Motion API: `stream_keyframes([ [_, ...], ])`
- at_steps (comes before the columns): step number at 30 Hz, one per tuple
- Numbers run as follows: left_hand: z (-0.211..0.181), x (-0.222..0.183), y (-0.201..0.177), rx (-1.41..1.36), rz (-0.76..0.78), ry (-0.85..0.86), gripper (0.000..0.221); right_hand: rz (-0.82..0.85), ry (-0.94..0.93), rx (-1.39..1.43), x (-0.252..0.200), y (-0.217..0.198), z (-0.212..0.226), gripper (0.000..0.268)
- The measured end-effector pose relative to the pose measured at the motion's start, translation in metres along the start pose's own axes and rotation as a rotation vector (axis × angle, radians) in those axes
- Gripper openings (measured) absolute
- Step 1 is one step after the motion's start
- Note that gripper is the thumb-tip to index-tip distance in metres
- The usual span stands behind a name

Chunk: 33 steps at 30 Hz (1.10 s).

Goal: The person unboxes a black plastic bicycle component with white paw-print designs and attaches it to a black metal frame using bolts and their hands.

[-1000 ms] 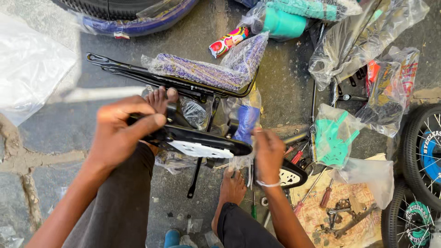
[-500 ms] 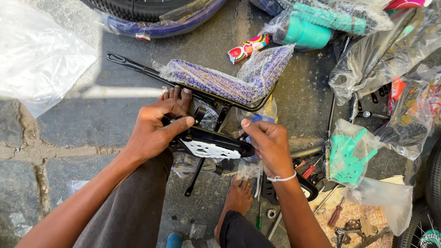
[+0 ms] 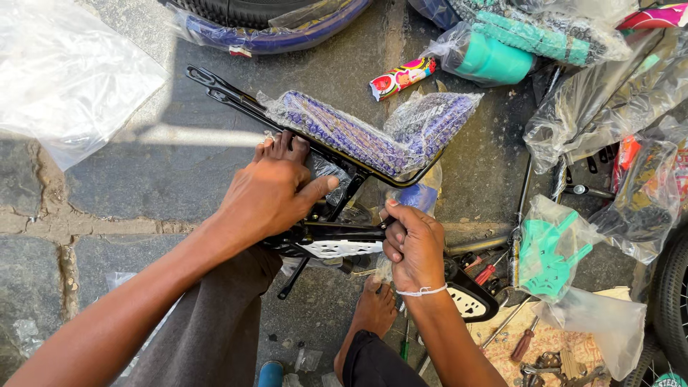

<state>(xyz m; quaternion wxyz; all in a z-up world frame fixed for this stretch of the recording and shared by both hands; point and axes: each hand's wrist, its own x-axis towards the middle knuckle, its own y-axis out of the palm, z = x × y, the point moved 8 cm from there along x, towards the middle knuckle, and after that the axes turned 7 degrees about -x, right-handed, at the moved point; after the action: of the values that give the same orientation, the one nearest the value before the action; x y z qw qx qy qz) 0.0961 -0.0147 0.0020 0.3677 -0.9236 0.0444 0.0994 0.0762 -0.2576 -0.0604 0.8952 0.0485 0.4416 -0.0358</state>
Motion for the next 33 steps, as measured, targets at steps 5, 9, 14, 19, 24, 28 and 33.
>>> stream_keyframes([
  [5, 0.010, -0.004, 0.012, -0.003, 0.113, 0.035, 0.059, 0.025, -0.046, 0.026, 0.001, 0.009, 0.002, 0.020],
  [9, 0.028, 0.006, 0.030, 0.053, 0.146, 0.018, 0.053, 0.048, -0.056, 0.060, 0.006, 0.015, 0.003, 0.020],
  [14, 0.057, 0.018, 0.041, -0.097, 0.267, -0.268, 0.066, 0.070, -0.076, 0.067, 0.008, 0.017, -0.001, 0.019],
  [19, 0.060, 0.024, 0.039, -0.195, 0.085, -0.299, 0.063, 0.094, -0.096, 0.095, 0.014, 0.021, -0.001, 0.020],
  [24, 0.044, 0.020, 0.030, -0.158, 0.082, -0.335, 0.052, 0.085, -0.074, 0.111, 0.018, 0.023, 0.000, 0.020],
  [28, 0.050, 0.009, 0.037, -0.151, 0.181, -0.504, 0.053, 0.087, -0.084, 0.100, 0.017, 0.023, 0.000, 0.019],
  [33, 0.063, 0.020, 0.044, -0.256, 0.095, -0.277, 0.064, 0.068, -0.082, 0.077, 0.021, 0.021, 0.002, 0.017],
])
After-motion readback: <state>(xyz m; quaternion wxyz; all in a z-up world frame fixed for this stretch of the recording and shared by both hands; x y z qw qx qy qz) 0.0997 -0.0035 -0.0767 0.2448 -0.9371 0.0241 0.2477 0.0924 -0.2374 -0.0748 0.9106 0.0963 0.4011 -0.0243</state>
